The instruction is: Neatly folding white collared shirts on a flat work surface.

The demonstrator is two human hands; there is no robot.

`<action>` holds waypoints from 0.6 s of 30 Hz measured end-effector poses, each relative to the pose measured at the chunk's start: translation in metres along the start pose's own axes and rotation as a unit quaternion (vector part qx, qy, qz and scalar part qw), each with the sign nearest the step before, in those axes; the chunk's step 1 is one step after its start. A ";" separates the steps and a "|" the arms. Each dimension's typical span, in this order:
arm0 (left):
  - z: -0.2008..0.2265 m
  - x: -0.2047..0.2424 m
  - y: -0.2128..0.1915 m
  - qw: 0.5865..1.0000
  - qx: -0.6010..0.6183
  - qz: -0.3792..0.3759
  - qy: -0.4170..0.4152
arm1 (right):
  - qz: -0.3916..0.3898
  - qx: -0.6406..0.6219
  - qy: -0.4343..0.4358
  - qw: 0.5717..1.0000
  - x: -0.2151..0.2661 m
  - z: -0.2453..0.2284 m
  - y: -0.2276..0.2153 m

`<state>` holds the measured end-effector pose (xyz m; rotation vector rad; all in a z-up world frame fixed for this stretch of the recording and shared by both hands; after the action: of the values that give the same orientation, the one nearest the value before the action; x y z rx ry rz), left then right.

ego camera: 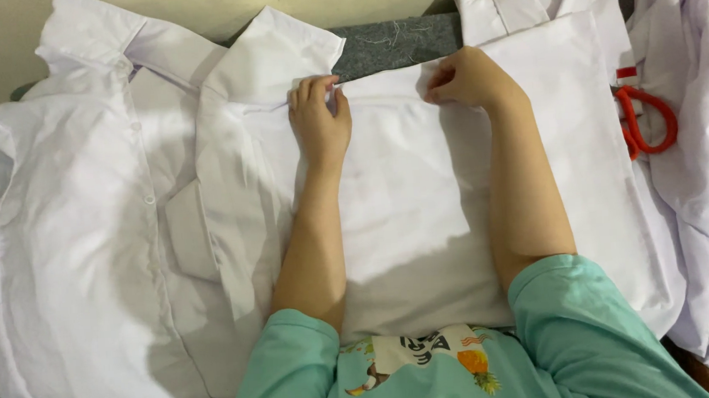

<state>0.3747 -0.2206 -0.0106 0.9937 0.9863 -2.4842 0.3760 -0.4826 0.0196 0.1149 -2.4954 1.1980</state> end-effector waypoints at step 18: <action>-0.010 0.010 0.013 0.995 -0.018 -0.065 -0.069 | 0.202 -0.333 -0.134 0.911 -0.040 0.013 -0.003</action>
<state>0.3789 -0.2234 -0.0290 0.7576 1.0798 -2.5899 0.4095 -0.4979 -0.0005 -0.4652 -3.1278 0.3967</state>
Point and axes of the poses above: each hand's wrist, its own x-axis away from the middle knuckle, its own y-axis out of the palm, z = x × y, the point moved 6 cm from there along -x, towards the middle knuckle, and after that the axes turned 6 degrees about y, right-handed, at the moved point
